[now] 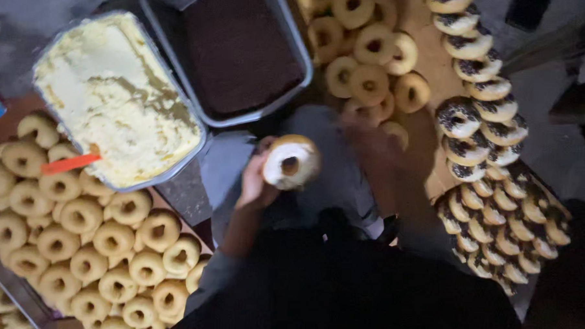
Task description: The person repeatedly picks up plain doughnuts, dips them into a white creamy substance, then into a dark granular topping, and places them on a tray. The process is repeated for multiple doughnuts.
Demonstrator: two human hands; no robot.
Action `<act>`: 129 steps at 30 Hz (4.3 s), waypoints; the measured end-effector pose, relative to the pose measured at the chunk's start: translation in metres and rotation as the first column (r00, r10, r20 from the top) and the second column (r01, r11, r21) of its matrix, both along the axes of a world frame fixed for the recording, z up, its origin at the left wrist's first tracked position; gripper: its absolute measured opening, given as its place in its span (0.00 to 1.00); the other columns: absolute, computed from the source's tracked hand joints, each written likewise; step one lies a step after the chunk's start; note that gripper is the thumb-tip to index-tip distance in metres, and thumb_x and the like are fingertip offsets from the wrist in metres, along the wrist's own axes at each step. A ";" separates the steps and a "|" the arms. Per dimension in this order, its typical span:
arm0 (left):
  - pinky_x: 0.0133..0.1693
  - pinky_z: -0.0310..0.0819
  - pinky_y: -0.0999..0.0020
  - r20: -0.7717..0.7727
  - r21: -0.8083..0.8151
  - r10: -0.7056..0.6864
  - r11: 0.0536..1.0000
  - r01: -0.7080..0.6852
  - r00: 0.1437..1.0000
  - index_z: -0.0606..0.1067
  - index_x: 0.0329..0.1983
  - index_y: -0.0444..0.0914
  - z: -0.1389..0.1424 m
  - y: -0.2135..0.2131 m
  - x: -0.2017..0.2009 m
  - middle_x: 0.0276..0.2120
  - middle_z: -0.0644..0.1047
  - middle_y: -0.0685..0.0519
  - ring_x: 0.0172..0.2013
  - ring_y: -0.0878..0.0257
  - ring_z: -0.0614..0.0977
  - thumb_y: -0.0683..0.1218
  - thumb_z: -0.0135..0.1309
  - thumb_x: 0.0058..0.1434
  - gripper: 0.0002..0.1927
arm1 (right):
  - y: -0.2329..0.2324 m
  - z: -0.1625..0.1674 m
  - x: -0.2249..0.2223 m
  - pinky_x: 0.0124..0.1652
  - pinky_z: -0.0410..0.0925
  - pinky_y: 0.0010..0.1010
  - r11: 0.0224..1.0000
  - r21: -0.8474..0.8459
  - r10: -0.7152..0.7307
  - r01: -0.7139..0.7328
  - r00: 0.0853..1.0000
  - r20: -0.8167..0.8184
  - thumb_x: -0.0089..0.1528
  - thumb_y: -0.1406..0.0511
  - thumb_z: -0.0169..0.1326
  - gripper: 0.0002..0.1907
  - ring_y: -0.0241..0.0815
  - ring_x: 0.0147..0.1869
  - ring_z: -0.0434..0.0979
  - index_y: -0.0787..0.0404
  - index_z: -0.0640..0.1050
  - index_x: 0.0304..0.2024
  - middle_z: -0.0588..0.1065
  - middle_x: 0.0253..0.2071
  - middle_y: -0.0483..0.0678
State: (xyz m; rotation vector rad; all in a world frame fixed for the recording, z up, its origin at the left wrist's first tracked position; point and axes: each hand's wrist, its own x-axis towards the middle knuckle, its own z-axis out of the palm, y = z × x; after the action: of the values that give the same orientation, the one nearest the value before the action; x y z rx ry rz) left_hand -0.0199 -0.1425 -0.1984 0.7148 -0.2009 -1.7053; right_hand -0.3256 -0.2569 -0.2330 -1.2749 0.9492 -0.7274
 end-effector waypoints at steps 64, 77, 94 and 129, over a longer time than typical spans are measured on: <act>0.64 0.62 0.45 0.012 0.157 0.220 0.963 -0.219 0.976 0.70 0.51 0.42 0.010 0.014 0.030 0.53 0.75 0.45 0.55 0.46 0.75 0.53 0.51 0.67 0.15 | -0.034 0.013 -0.166 0.67 0.36 0.79 0.920 -0.248 -0.318 0.305 0.209 -0.925 0.47 0.50 0.75 0.64 0.65 0.80 0.43 0.31 0.50 0.78 0.53 0.78 0.56; 0.63 0.65 0.49 0.067 0.051 0.310 0.948 -0.313 0.948 0.72 0.53 0.41 0.007 0.054 0.074 0.54 0.75 0.47 0.56 0.49 0.74 0.55 0.50 0.69 0.16 | -0.102 0.010 -0.118 0.64 0.37 0.82 0.992 -0.108 -0.114 0.063 0.100 -0.989 0.61 0.34 0.60 0.40 0.71 0.78 0.40 0.67 0.84 0.36 0.54 0.76 0.64; 0.58 0.69 0.51 0.022 0.078 0.571 0.817 -0.571 0.820 0.76 0.48 0.42 0.018 0.098 0.096 0.49 0.77 0.49 0.50 0.51 0.76 0.51 0.52 0.70 0.10 | -0.169 0.022 -0.023 0.52 0.67 0.48 0.771 -0.355 -0.615 0.529 0.473 -0.630 0.62 0.56 0.60 0.18 0.53 0.55 0.73 0.61 0.76 0.47 0.75 0.54 0.58; 0.60 0.74 0.55 -0.185 0.113 0.841 0.532 -0.839 0.509 0.69 0.64 0.37 -0.010 0.148 0.177 0.54 0.77 0.48 0.55 0.56 0.78 0.62 0.42 0.73 0.29 | -0.013 0.058 0.467 0.60 0.67 0.45 0.215 -0.801 0.375 -0.559 0.804 -0.461 0.55 0.69 0.61 0.17 0.53 0.58 0.75 0.56 0.83 0.48 0.79 0.49 0.49</act>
State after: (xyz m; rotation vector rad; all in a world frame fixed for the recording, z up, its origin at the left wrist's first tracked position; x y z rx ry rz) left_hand 0.1572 0.0059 -0.2079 0.4836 0.2962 -0.7980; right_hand 0.1413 -0.2698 -0.1749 -2.5532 0.0889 -0.6412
